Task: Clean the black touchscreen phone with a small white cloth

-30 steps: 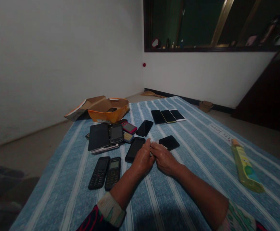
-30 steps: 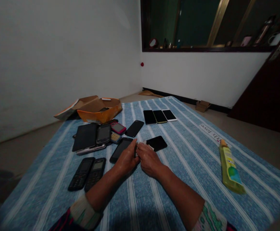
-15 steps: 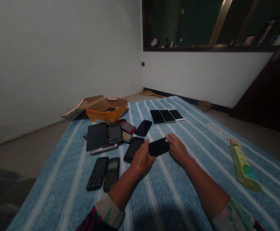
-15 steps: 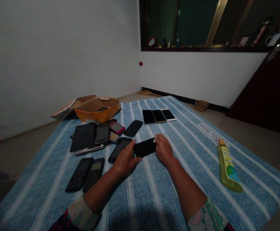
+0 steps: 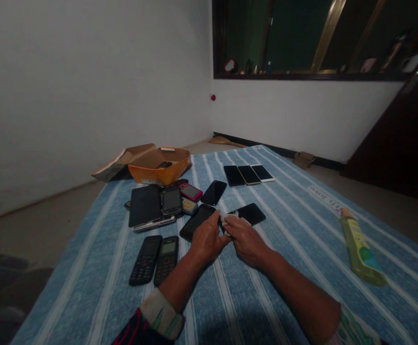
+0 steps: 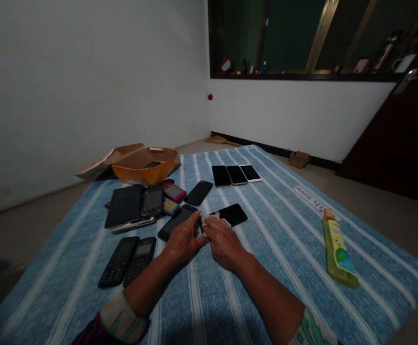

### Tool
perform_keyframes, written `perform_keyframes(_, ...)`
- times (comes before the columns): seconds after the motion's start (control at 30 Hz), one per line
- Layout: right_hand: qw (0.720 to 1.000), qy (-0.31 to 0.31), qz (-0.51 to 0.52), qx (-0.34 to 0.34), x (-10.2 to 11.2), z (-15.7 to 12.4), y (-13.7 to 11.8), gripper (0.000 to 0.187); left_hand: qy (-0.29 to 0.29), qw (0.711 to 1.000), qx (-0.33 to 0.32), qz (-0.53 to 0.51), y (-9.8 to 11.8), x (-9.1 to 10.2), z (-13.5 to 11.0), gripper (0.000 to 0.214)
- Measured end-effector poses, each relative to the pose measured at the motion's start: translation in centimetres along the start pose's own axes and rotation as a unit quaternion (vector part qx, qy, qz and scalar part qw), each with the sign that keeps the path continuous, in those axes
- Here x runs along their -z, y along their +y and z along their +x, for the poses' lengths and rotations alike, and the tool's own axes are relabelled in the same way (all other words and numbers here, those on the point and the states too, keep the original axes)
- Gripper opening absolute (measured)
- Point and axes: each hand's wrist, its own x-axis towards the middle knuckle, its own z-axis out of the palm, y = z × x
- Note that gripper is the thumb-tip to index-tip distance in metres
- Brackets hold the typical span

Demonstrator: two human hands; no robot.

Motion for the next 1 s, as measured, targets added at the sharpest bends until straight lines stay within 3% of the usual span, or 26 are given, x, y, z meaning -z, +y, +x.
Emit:
perform_keyframes(0.13, 0.999, 0.008, -0.029, -0.04, 0.5, -1.6, 1.8, 0.049, 0.011, 1.0, -0.003, -0.001, -0.2, -0.2, -0.1, 0.076)
perform_keyframes(0.37, 0.977, 0.113, -0.091, -0.153, 1.3, -2.7, 5.9, 0.049, 0.026, 0.999, -0.019, 0.005, -0.6, -0.9, -0.2, 0.074)
perform_keyframes(0.5, 0.983, 0.102, -0.078, -0.131, 0.7, -2.7, 4.4, 0.051, 0.037, 0.999, -0.039, 0.011, -0.8, -1.0, -0.3, 0.073)
perform_keyframes(0.73, 0.998, 0.036, -0.046, -0.031, -0.7, -1.7, 0.0, 0.051, 0.04, 0.997, -0.052, 0.029, -0.7, -0.8, -0.3, 0.067)
perform_keyframes(0.87, 0.994, 0.037, -0.065, -0.08, 0.1, -1.6, 1.8, 0.051, 0.035, 0.998, -0.045, 0.019, -0.5, -0.5, -0.4, 0.069)
perform_keyframes(1.0, 0.981, 0.096, -0.076, -0.154, 0.7, -2.0, 4.3, 0.047, 0.033, 0.998, -0.046, 0.014, -0.5, -0.5, -0.5, 0.072)
